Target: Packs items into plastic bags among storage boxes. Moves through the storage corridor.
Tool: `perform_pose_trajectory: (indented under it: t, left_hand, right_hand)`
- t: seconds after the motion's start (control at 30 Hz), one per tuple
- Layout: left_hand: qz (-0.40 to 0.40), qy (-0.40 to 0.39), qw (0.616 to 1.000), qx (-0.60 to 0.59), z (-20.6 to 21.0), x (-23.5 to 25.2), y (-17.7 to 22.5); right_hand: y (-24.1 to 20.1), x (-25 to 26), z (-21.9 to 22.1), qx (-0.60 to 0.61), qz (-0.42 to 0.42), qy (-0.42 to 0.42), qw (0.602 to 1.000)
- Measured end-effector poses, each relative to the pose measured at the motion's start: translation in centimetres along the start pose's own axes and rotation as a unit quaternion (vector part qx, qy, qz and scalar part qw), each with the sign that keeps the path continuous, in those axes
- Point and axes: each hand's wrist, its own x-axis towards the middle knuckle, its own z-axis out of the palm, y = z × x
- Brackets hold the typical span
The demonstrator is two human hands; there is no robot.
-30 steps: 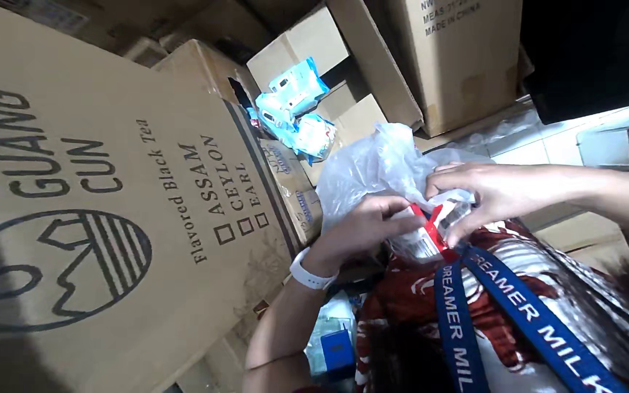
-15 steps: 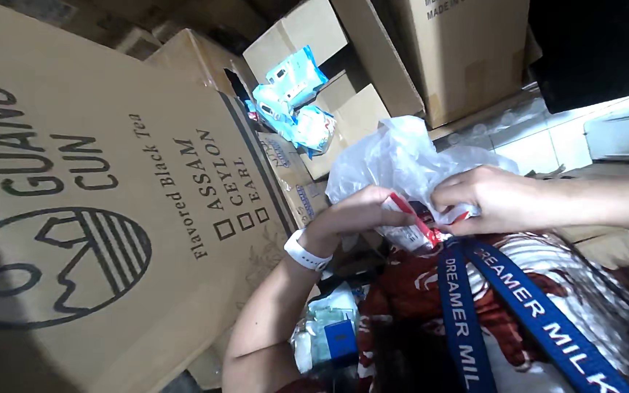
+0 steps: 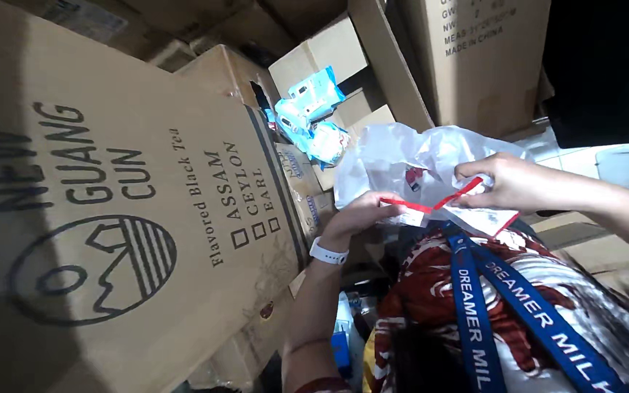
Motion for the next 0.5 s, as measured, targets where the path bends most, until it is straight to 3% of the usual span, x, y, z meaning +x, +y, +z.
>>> perform_pose_trajectory:
  t: [0.17,0.33,0.5]
  left_hand:
    - [0.03,0.017,0.999,-0.01,-0.2,1.0,0.2]
    - [0.012,-0.006,1.0,0.027,1.3,1.1,1.9]
    - [-0.023,0.04,0.996,0.071,0.4,0.9,-0.5]
  right_hand:
    - [0.1,1.5,-1.2,0.003,0.041,-0.027,0.999]
    - [1.2,2.1,-1.6,-0.005,0.064,-0.115,0.991]
    - [1.7,0.5,-3.0,-0.011,0.007,-0.14,0.99]
